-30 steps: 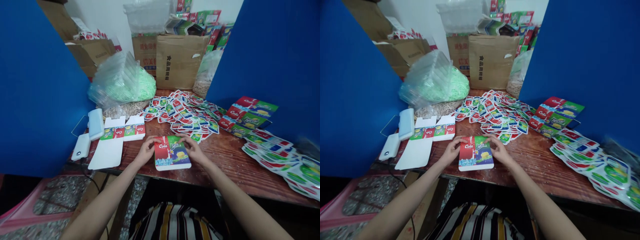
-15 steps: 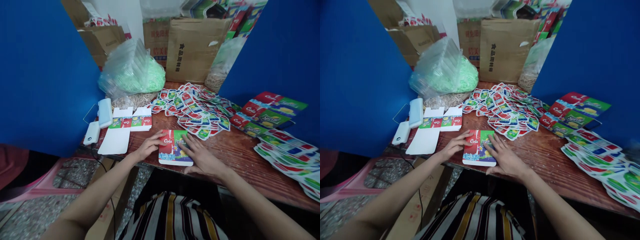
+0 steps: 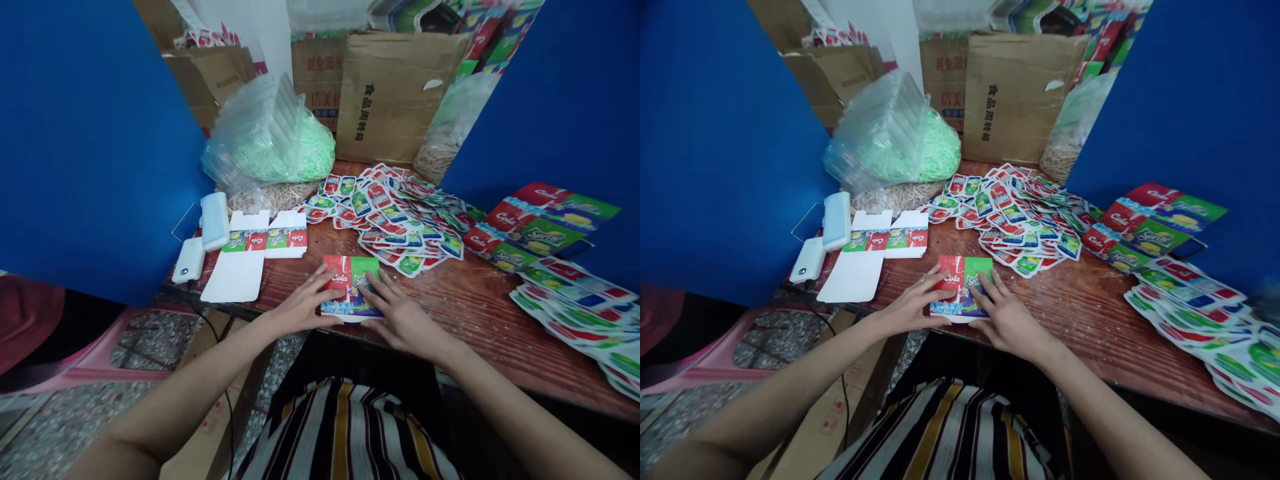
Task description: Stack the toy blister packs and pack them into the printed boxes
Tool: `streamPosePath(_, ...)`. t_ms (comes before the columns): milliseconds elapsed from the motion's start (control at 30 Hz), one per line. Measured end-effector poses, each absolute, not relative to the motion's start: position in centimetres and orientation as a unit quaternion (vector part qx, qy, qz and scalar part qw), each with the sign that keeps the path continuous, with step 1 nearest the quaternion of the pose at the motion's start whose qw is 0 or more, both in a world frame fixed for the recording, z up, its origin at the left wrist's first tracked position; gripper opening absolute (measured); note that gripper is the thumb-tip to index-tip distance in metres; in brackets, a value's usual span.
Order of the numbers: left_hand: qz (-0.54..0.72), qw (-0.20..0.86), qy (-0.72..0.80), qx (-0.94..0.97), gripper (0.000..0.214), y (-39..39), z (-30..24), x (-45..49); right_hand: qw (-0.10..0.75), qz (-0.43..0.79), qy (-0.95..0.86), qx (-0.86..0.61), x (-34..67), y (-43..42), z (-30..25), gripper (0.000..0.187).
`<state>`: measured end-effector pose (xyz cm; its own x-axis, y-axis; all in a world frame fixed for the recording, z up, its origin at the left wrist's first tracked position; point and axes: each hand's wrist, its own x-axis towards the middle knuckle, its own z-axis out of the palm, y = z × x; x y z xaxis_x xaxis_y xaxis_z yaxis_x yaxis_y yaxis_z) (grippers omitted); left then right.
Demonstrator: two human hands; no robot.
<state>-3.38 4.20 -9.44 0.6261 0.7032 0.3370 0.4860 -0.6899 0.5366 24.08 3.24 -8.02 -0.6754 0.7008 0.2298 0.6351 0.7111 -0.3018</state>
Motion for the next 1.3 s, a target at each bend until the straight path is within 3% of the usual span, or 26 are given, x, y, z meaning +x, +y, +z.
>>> streamPosePath(333, 0.31, 0.179, 0.355, 0.864, 0.036, 4.2, -9.3, -3.0, 0.204, 0.128, -0.887, -0.395, 24.0, 3.2, -7.6, 0.044)
streamPosePath(533, 0.308, 0.161, 0.334, 0.876, 0.037, 3.4, -9.7, -3.1, 0.223, 0.151, -0.895, -0.356, 25.0, 3.3, -7.6, 0.042)
streamPosePath(900, 0.37, 0.101, 0.318, 0.867, 0.052, 2.5, -13.1, -2.0, 0.197, 0.057, -0.914, -0.35, 25.7, 1.4, -9.5, 0.051)
streamPosePath(1000, 0.407, 0.114, 0.324, 0.846, 0.048, 2.5, -13.6, -1.5, 0.252, 0.141, -0.882, -0.373, 25.4, 1.2, -9.7, 0.047)
streamPosePath(1133, 0.47, 0.15, 0.347, 0.798, 0.034, 2.0, -13.9, -1.0, 0.404, 0.324, -0.66, -0.544, 23.8, 2.6, -11.4, 0.051)
streamPosePath(1300, 0.539, 0.157, 0.386, 0.732, 0.029, 1.0, -14.6, 0.1, 0.412, 0.514, -0.499, -0.562, 21.8, 4.5, -12.0, 0.06)
